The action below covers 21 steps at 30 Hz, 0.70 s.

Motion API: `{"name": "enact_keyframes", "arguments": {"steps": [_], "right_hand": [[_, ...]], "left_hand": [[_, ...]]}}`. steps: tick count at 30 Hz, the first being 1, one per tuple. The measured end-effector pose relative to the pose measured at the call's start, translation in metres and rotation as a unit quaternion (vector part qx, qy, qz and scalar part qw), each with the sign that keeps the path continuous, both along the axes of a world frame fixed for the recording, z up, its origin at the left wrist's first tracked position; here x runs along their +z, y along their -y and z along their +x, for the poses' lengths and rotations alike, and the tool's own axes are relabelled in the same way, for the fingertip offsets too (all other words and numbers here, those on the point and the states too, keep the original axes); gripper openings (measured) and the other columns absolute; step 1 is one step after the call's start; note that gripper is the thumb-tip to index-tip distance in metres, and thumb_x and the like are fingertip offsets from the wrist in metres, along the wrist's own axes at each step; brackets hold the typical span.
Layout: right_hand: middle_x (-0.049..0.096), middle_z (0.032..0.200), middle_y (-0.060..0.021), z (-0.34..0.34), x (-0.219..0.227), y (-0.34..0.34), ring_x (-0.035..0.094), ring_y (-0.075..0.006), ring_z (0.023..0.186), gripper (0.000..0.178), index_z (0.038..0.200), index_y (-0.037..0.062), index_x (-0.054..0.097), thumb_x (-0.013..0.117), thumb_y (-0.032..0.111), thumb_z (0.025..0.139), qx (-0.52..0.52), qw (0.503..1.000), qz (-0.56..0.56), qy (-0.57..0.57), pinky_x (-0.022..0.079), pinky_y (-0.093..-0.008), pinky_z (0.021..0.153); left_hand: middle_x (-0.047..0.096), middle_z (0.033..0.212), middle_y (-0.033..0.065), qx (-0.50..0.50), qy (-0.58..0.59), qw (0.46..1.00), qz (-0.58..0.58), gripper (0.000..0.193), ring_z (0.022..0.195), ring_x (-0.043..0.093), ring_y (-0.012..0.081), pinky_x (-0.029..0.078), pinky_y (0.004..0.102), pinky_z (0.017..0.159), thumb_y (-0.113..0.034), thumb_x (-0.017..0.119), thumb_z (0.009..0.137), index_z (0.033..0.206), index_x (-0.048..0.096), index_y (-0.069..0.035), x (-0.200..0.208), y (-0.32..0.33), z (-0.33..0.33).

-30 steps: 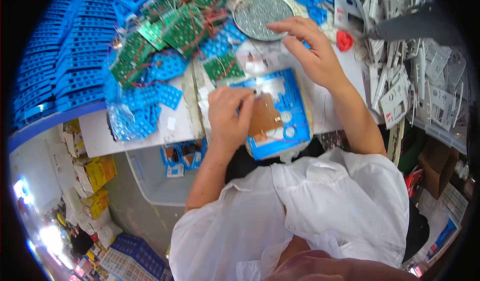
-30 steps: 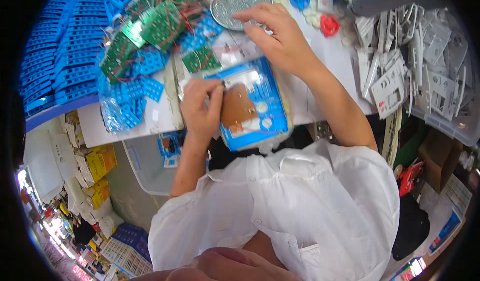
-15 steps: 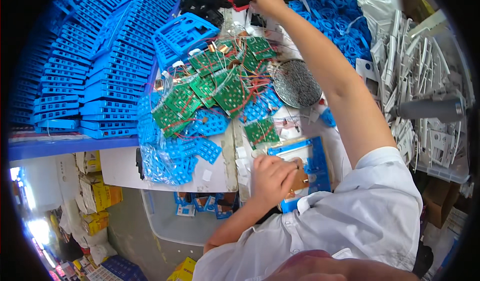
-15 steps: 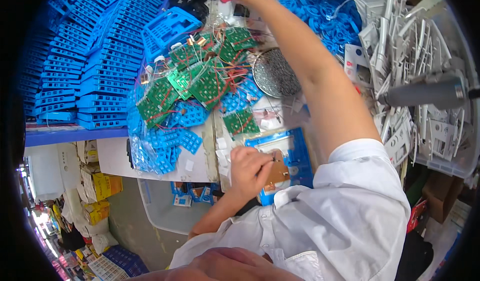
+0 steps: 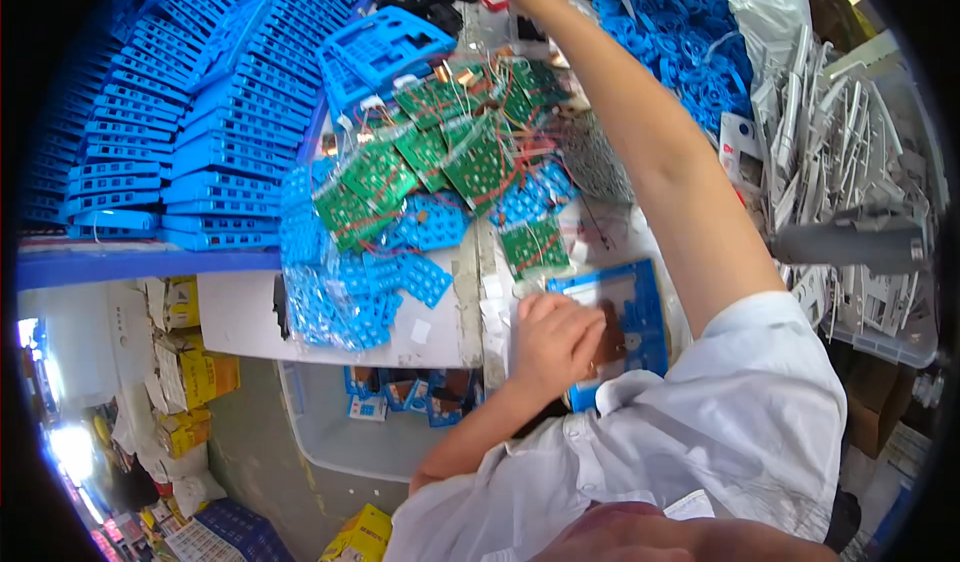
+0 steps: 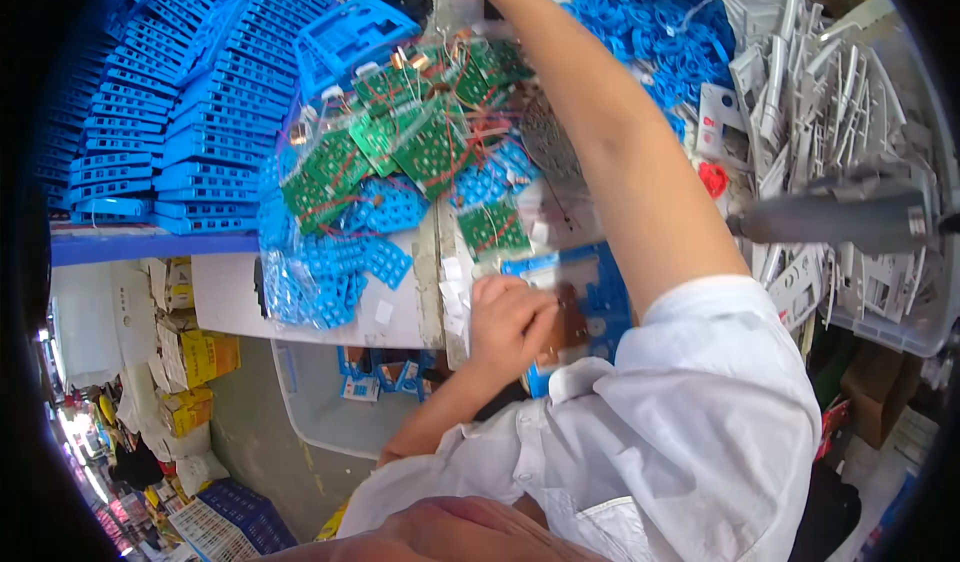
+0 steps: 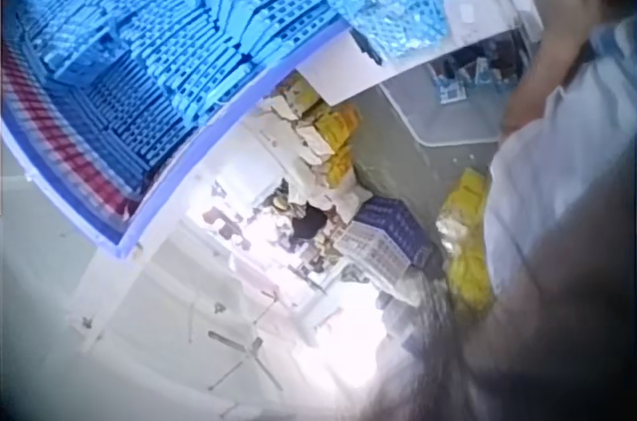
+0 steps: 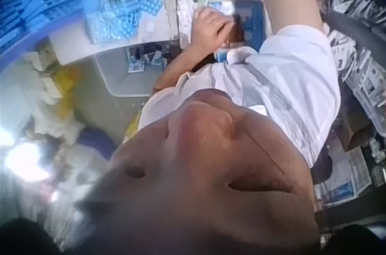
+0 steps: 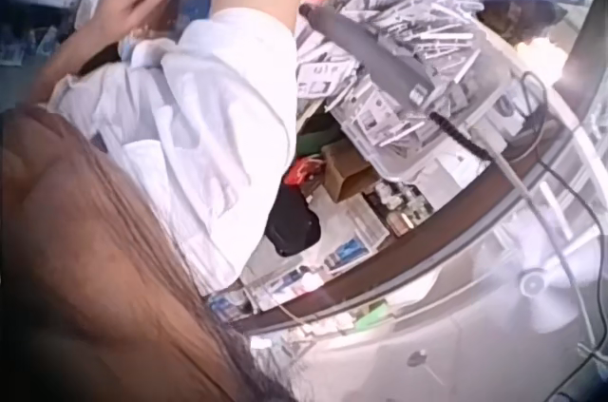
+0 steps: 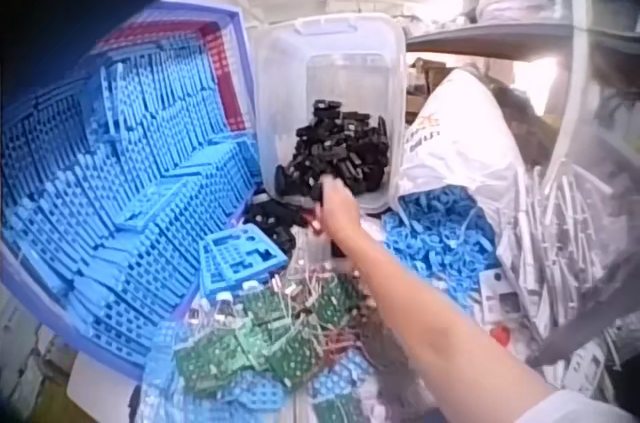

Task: Assembling electronic toy components by applying hot glue to circuit boards and mounting them into plastic casings.

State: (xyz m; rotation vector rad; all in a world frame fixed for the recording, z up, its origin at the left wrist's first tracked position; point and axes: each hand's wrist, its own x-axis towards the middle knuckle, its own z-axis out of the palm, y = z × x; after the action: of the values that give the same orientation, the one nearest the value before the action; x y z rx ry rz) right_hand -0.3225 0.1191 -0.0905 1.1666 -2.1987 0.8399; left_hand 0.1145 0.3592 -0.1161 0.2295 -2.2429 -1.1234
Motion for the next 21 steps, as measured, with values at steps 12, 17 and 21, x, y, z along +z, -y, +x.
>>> {"name": "enact_keyframes", "arguments": {"steps": [12,17,21], "right_hand": [[0.062,0.118,-0.011,0.255,0.059,-0.368,0.068,-0.0186,0.099,0.06,0.136,0.0034,0.05,0.074,-0.007,0.082,0.295,0.73,-0.137,0.601,0.063,-0.0323,0.074],[0.059,0.117,-0.0102,0.264,0.034,-0.432,0.061,-0.0145,0.107,0.057,0.13,0.0013,0.051,0.074,-0.012,0.08,0.245,0.731,-0.134,0.622,0.061,-0.0298,0.082],[0.062,0.11,-0.0084,0.264,0.027,-0.444,0.065,-0.013,0.1,0.054,0.127,-0.0015,0.053,0.077,-0.008,0.079,0.251,0.686,-0.111,0.673,0.061,-0.0264,0.077]], "left_hand": [[0.067,0.091,0.0104,0.032,-0.048,0.979,0.197,0.007,0.084,0.063,0.0216,0.049,0.0324,0.078,0.002,0.07,0.089,0.096,0.069,0.001,-0.016,-0.004,0.007],[0.071,0.1,0.0106,0.008,-0.034,0.979,0.202,0.009,0.091,0.066,0.0198,0.051,0.0296,0.083,0.002,0.069,0.09,0.099,0.07,0.002,-0.01,0.002,0.011],[0.071,0.1,0.0104,0.017,-0.002,0.974,0.225,0.008,0.092,0.066,0.0184,0.051,0.0291,0.083,0.002,0.069,0.091,0.098,0.07,0.004,0.0,0.005,0.01]]}}
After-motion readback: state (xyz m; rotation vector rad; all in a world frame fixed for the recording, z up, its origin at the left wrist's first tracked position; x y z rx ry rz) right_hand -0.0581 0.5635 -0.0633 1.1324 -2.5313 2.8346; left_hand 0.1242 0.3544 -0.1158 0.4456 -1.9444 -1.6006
